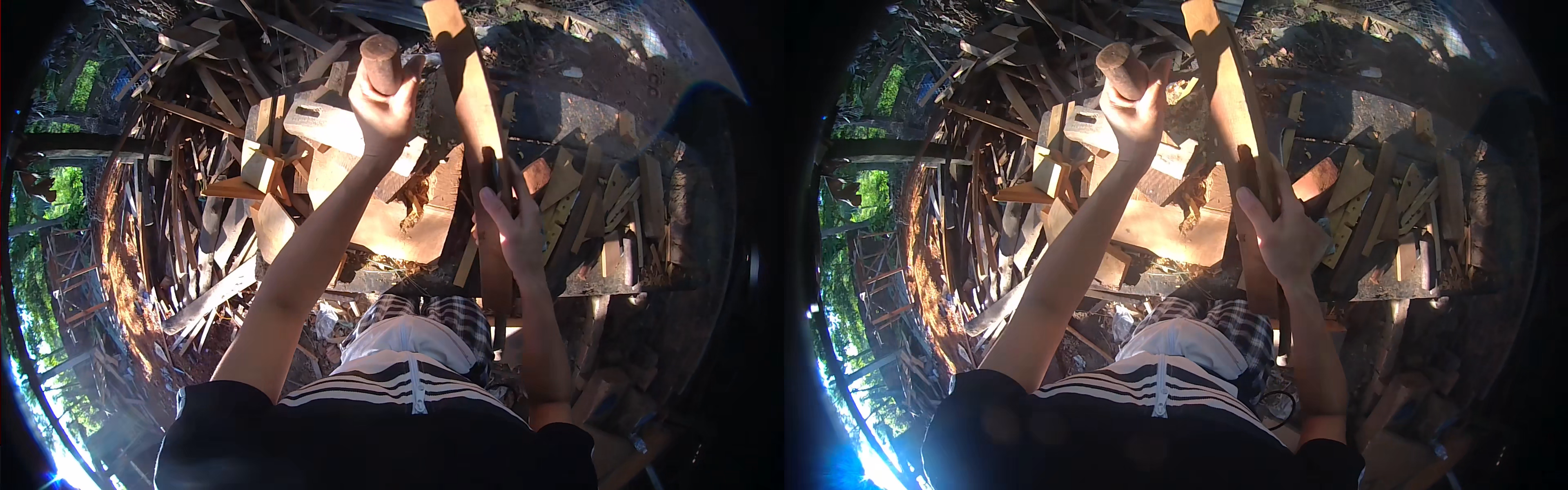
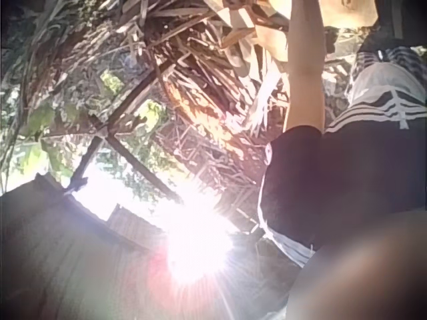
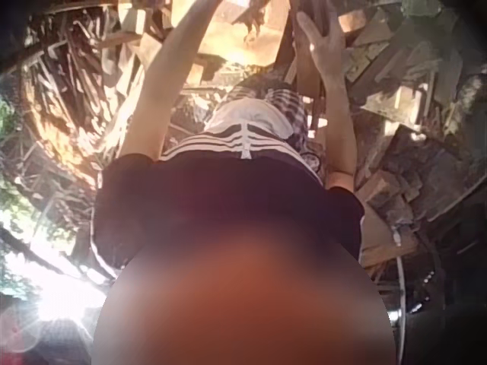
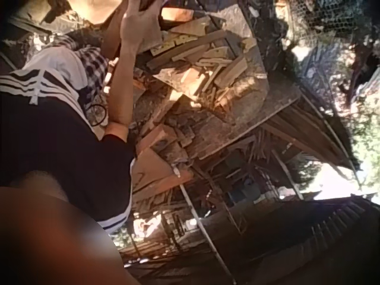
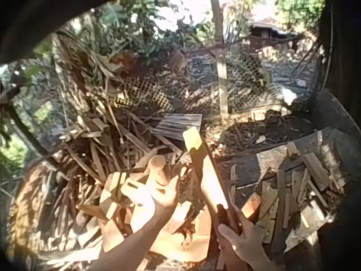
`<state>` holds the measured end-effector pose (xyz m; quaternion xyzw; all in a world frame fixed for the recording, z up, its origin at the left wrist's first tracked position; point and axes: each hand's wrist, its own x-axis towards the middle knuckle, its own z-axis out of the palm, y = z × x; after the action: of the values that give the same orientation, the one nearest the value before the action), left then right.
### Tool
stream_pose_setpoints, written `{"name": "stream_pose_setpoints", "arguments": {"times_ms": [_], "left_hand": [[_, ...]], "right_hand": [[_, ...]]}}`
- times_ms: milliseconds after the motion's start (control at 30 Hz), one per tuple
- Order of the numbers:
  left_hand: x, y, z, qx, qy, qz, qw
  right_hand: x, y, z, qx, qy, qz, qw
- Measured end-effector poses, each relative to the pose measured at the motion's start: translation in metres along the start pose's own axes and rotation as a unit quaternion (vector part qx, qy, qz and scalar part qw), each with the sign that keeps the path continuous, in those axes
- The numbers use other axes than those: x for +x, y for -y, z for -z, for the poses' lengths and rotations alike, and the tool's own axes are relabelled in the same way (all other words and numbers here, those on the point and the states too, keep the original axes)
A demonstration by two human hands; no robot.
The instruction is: Use a wooden mallet to tap a chisel while refining a slot in a wood piece.
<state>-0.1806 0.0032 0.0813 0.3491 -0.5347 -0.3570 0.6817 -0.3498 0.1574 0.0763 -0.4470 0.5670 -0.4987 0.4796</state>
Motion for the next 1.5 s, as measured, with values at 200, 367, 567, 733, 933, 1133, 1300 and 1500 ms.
{"name": "stream_pose_setpoints", "arguments": {"times_ms": [200,367,567,733,933,1133,1300,1500], "left_hand": [[-0.005,-0.003,-0.002,0.003,0.021,-0.005,1.000],[-0.008,0.003,-0.004,-0.021,0.047,0.011,0.999],[-0.004,0.002,0.009,-0.044,0.049,0.021,0.998],[-0.006,0.001,0.012,0.017,0.032,-0.035,0.999],[0.024,-0.002,0.025,0.022,-0.087,0.014,0.996],[0.057,0.036,0.083,-0.067,-0.289,0.165,0.941],[0.066,0.049,0.163,-0.154,-0.403,0.220,0.875],[0.066,-0.011,0.078,-0.101,-0.254,0.143,0.951]], "right_hand": [[0.011,0.142,-0.005,-0.041,-0.034,0.269,0.962],[0.011,0.134,0.016,-0.301,0.012,0.169,0.938],[-0.003,0.151,-0.005,-0.189,-0.043,0.318,0.928],[-0.003,0.115,0.007,-0.295,0.013,0.165,0.941],[-0.007,0.034,-0.002,-0.162,0.010,0.102,0.981],[-0.021,-0.061,-0.033,-0.105,0.052,-0.010,0.993],[-0.021,-0.074,-0.047,-0.072,0.060,-0.024,0.995],[-0.023,-0.074,-0.037,-0.038,0.070,-0.074,0.994]]}}
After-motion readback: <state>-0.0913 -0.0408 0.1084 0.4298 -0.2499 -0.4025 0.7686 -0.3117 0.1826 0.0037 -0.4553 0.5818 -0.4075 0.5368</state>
